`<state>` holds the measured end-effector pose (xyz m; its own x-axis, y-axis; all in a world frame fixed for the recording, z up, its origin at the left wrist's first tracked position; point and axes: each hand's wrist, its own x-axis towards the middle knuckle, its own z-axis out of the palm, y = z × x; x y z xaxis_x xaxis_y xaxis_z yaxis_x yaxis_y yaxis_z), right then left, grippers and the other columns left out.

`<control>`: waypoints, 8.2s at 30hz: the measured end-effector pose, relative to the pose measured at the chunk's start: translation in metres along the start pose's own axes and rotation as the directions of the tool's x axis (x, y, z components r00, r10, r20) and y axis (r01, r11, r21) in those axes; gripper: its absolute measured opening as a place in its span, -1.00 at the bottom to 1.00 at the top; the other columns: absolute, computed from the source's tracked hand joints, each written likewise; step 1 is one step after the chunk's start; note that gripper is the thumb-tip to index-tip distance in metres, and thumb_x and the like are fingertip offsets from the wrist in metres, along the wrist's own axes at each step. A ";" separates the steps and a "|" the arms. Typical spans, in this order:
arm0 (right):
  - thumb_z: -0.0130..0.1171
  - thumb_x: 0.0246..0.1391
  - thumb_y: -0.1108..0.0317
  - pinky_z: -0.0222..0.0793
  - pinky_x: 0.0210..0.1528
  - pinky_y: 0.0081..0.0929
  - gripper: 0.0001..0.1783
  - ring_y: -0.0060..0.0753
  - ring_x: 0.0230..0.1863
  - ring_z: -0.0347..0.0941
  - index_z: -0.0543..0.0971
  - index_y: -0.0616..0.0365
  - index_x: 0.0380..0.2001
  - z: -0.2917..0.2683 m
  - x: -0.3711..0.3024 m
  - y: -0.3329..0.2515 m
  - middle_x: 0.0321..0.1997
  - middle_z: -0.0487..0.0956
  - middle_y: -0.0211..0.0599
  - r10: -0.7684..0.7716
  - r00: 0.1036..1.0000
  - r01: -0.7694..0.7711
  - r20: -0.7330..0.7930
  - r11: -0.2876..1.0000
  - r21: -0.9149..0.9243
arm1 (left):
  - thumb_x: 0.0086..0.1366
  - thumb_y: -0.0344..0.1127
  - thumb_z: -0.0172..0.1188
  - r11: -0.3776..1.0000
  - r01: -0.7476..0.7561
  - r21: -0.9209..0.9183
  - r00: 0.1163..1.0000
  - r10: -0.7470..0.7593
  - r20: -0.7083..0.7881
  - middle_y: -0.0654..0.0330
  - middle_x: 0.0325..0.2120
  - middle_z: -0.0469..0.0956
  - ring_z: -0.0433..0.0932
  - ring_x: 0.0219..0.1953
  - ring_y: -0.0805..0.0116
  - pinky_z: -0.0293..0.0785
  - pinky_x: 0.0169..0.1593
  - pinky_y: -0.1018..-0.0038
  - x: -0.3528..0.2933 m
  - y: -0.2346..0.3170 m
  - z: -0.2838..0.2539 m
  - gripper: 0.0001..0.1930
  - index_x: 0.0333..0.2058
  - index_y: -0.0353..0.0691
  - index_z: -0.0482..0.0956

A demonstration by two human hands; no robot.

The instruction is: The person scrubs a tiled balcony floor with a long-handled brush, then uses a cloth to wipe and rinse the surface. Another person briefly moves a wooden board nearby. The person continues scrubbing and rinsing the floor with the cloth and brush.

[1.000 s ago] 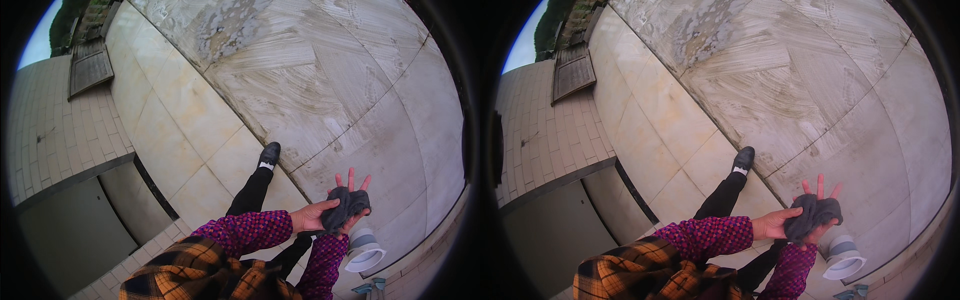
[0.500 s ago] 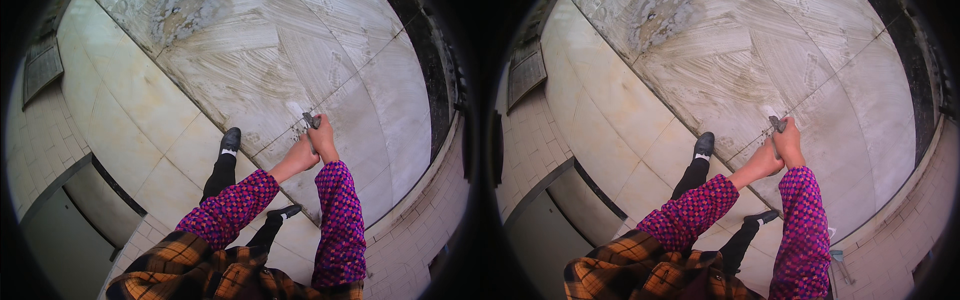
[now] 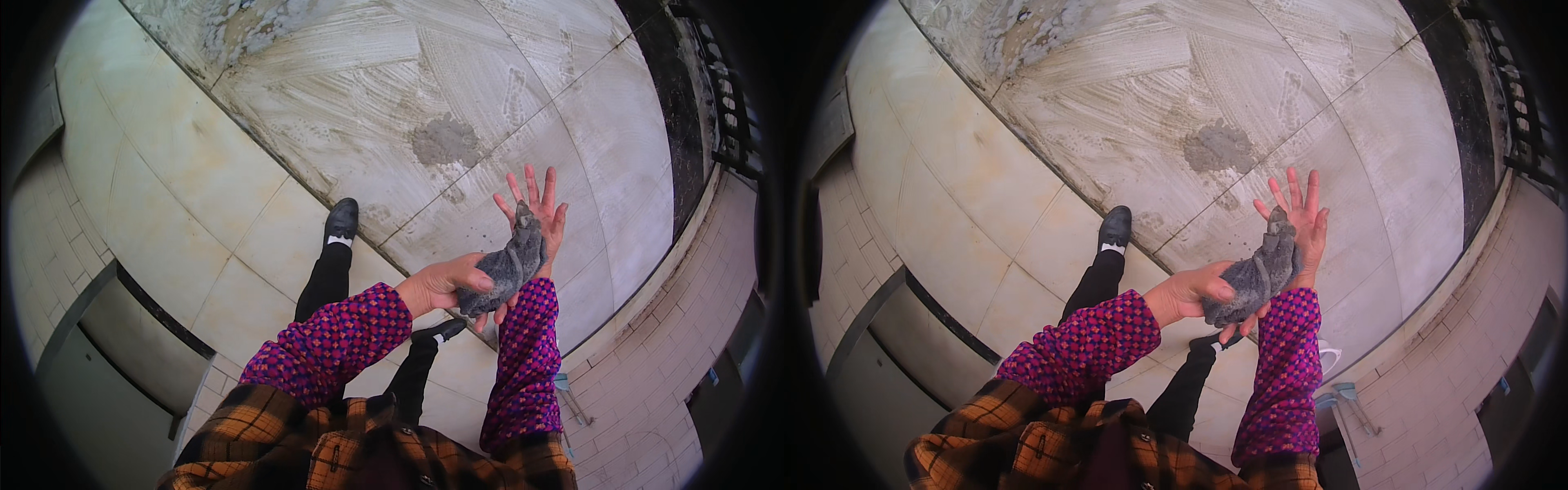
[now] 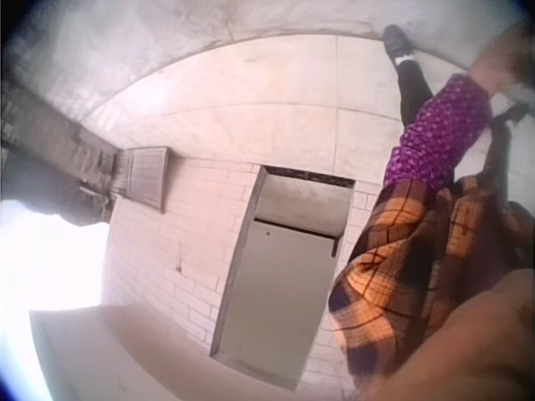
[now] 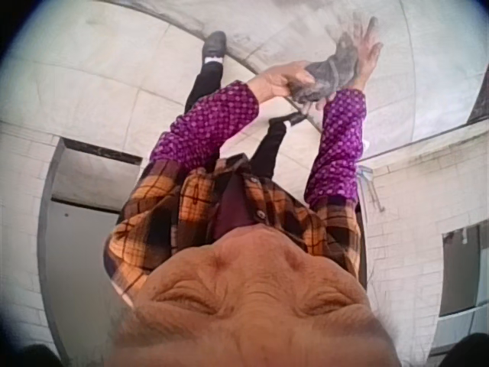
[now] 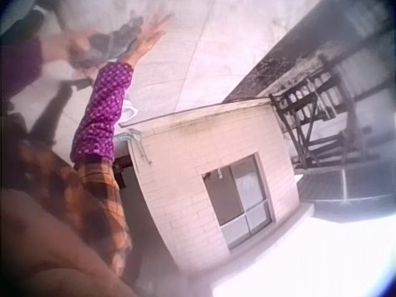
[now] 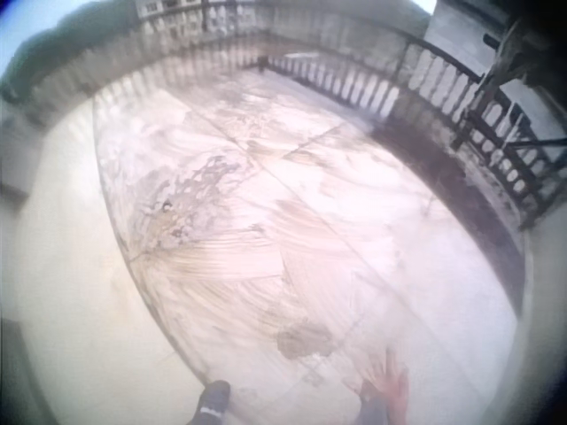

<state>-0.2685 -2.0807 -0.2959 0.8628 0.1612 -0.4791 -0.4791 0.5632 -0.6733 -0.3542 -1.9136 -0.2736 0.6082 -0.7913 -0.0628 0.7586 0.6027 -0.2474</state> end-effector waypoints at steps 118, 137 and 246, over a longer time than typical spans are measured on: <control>0.10 0.17 0.18 0.45 -0.19 -0.27 -0.56 -0.30 -0.10 0.48 0.40 0.09 0.08 -0.362 -0.394 -0.023 -0.03 0.53 -0.26 0.133 0.862 -0.011 -0.488 0.969 0.245 | 0.16 -0.15 0.23 0.604 0.783 0.149 -0.622 0.756 0.203 0.01 0.02 0.40 0.39 -0.02 0.19 0.33 0.03 0.31 -0.430 -0.142 -0.005 -0.24 0.26 -0.30 0.13; 0.05 0.18 0.20 0.28 -0.51 -0.49 -0.80 -0.47 -0.49 0.38 0.45 0.07 -0.24 -0.607 -0.588 0.017 -0.43 0.45 -0.42 0.039 0.432 0.037 -0.901 0.997 0.061 | 0.42 -0.09 0.01 0.204 0.643 0.738 0.634 0.397 -0.663 0.19 -0.13 0.50 0.48 -0.08 0.44 0.42 -0.13 0.52 0.105 -0.535 -0.159 -0.59 0.07 -0.27 0.39; 0.12 0.04 -0.08 0.44 -0.26 -0.04 -0.53 0.17 -0.30 0.54 0.65 0.16 -0.37 -0.055 -0.124 0.040 -0.39 0.60 0.10 -0.352 0.912 -0.181 -0.211 0.117 -0.976 | 0.41 -0.03 -0.06 0.732 -0.353 0.583 0.378 0.682 -0.626 0.22 -0.24 0.54 0.55 -0.21 0.36 0.52 -0.13 0.35 0.059 -0.126 -0.099 -0.66 -0.15 -0.19 0.48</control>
<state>-0.4037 -2.1227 -0.2949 0.9213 -0.2228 -0.3186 -0.3699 -0.7548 -0.5418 -0.4372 -2.0463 -0.3421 0.6008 0.0470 -0.7980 0.4764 0.7805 0.4047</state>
